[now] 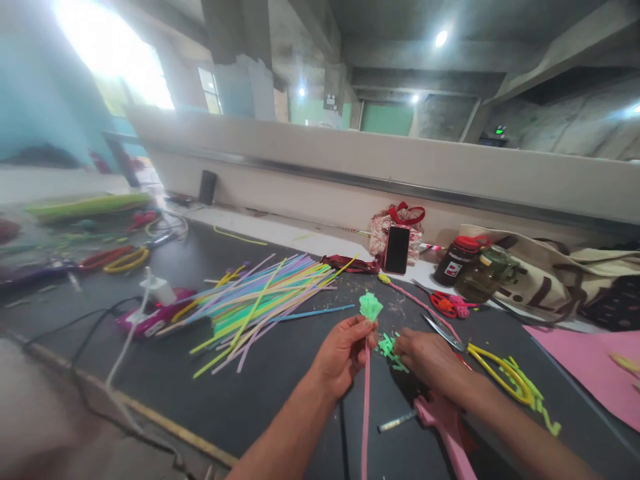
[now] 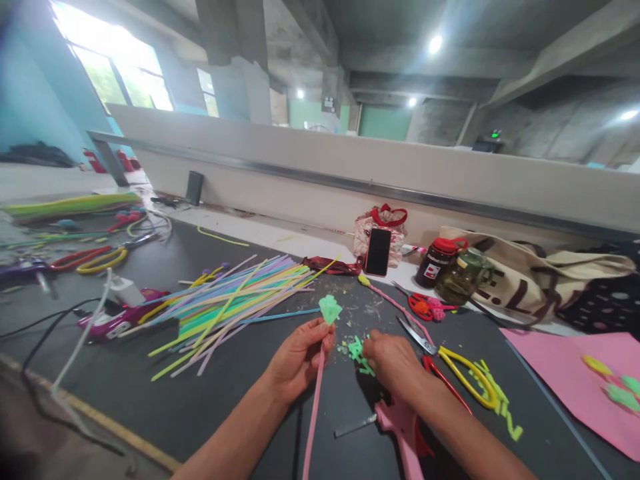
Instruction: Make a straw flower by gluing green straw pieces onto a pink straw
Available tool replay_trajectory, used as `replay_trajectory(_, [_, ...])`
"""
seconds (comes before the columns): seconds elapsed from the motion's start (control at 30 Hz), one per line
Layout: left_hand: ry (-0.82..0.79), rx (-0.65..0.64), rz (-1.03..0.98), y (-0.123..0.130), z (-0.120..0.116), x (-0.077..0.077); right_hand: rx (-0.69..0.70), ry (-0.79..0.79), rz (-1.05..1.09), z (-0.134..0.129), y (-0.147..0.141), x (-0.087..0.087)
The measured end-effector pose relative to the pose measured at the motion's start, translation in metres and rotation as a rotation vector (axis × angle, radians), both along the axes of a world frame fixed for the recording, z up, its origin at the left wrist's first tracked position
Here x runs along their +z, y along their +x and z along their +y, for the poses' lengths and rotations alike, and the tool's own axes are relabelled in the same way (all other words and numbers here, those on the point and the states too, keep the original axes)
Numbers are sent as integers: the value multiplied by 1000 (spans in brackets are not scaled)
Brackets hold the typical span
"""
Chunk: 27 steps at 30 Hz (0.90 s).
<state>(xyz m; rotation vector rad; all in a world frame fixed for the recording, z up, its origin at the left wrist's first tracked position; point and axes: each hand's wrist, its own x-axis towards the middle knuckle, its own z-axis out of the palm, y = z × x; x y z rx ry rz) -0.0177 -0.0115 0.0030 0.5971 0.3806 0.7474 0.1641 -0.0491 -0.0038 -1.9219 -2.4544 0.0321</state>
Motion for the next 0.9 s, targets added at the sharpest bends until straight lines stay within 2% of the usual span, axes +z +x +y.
replay_trajectory(0.1, [-26,1,-7,0,-1,1,-22,33,57,0,1,2])
replay_trajectory(0.23, [-60,8,-12,0,-1,2,-50,87,232,3,3,24])
replay_trajectory(0.3, [-62,15,-17,1,-1,2,-73,89,483,4,1,35])
replay_trajectory(0.43, [-61,31,-27,3,-2,1,-170,42,1128,4,-15,51])
replay_trajectory(0.53, [-70,61,-16,4,-2,1,-165,41,1376,2,-31,55])
replay_trajectory(0.7, [-95,89,-7,5,-2,0,-138,99,1468,0,-45,58])
replay_trajectory(0.9, [-87,84,-21,5,-2,-1,-162,68,1418,0,-50,62])
